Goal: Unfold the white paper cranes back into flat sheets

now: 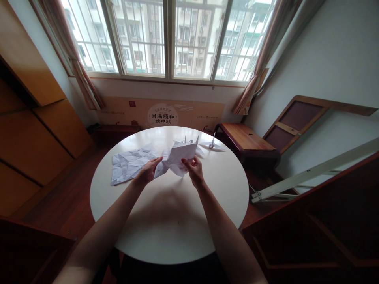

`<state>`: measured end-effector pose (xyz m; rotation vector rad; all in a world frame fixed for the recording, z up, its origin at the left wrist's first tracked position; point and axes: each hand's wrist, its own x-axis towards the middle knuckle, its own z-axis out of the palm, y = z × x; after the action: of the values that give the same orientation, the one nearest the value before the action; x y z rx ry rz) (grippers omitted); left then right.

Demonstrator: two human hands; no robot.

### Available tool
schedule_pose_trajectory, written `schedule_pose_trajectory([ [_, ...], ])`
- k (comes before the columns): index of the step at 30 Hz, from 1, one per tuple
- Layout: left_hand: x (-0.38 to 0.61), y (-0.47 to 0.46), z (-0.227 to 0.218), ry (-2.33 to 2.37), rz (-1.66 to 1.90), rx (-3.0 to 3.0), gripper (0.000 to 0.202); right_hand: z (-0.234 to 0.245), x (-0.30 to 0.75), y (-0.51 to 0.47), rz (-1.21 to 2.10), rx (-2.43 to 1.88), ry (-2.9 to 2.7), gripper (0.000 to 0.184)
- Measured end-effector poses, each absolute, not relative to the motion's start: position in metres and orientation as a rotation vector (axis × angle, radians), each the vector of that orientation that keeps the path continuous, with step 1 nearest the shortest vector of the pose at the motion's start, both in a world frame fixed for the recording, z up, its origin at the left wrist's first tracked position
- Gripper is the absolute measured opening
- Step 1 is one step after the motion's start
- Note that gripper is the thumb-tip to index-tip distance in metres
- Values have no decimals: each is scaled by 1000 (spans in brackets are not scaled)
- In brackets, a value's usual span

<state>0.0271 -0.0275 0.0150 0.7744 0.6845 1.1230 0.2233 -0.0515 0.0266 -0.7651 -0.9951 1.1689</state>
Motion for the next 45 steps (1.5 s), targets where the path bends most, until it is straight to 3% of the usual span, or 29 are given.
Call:
schedule_pose_trajectory([
  [9, 42, -51, 41, 576, 1106, 707, 28, 26, 219, -52, 1080, -797, -876, 39],
  [19, 42, -47, 30, 306, 1147, 891, 50, 22, 216, -49, 1057, -812, -798, 41],
  [33, 41, -38, 20, 379, 1264, 712, 13, 21, 213, -51, 1084, -786, -836, 37],
  [45, 36, -38, 20, 366, 1208, 647, 11, 26, 222, -52, 1100, -749, -900, 39],
])
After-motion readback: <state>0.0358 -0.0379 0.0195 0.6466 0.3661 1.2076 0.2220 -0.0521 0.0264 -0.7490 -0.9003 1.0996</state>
